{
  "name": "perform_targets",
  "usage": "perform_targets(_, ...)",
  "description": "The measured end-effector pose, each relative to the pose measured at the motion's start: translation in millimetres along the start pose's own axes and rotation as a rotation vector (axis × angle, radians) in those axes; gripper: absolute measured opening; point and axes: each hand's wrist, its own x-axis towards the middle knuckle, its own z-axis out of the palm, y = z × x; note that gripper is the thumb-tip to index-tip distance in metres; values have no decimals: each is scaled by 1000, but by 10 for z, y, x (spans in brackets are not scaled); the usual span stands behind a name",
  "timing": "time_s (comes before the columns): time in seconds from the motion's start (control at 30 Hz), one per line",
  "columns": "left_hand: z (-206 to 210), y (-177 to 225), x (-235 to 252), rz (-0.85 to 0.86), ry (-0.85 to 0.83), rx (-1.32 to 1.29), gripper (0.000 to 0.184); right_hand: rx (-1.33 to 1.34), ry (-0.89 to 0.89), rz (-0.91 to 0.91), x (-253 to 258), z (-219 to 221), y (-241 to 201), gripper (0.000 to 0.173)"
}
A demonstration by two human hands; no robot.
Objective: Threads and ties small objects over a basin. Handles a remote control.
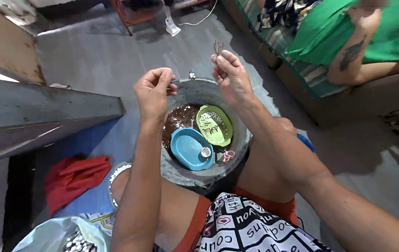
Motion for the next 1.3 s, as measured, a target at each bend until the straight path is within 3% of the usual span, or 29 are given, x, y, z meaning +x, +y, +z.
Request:
perform_targets(0.1, 22, -10, -30, 15, -32, 27, 13, -1, -8, -3, -6, -9, -5, 29)
perform_targets(0.3, 204, -3, -127, 72, -220, 92, 37, -192, -204, -65, -166, -27, 175, 25)
perform_targets(0.43, 206, -43, -186, 145, -176, 185, 16, -314, -299, -96, -374, 10, 276, 27)
perform_targets(0.63, 118, 129, -345, 82, -284, 176, 12, -459, -318, -122, -770, 78, 104, 44)
perform_targets(0.83, 200, 168, -410, -14, -243, -85, 16, -597, -442, -173, -928, 117, -30, 45)
perform_targets(0.93, 172, 201, -389, -30, -257, -156, 17, -546, -408, -81, -1023, -185, 182, 44)
perform_targets(1.03, 195, 192, -416, 11, -196, -52, 20, -369, -283, 31, -960, -447, 212, 44)
perform_targets(1.1, 229, 116, -477, 9, -217, 59, 8, -256, -251, 66, -864, -552, 164, 43)
perform_targets(1.17, 292, 23, -588, -71, -259, 153, 30, -209, -258, 99, -828, -636, 146, 40)
perform_targets(1.3, 426, -144, -760, -253, -351, 183, 36, -207, -301, 156, -805, -746, 260, 40)
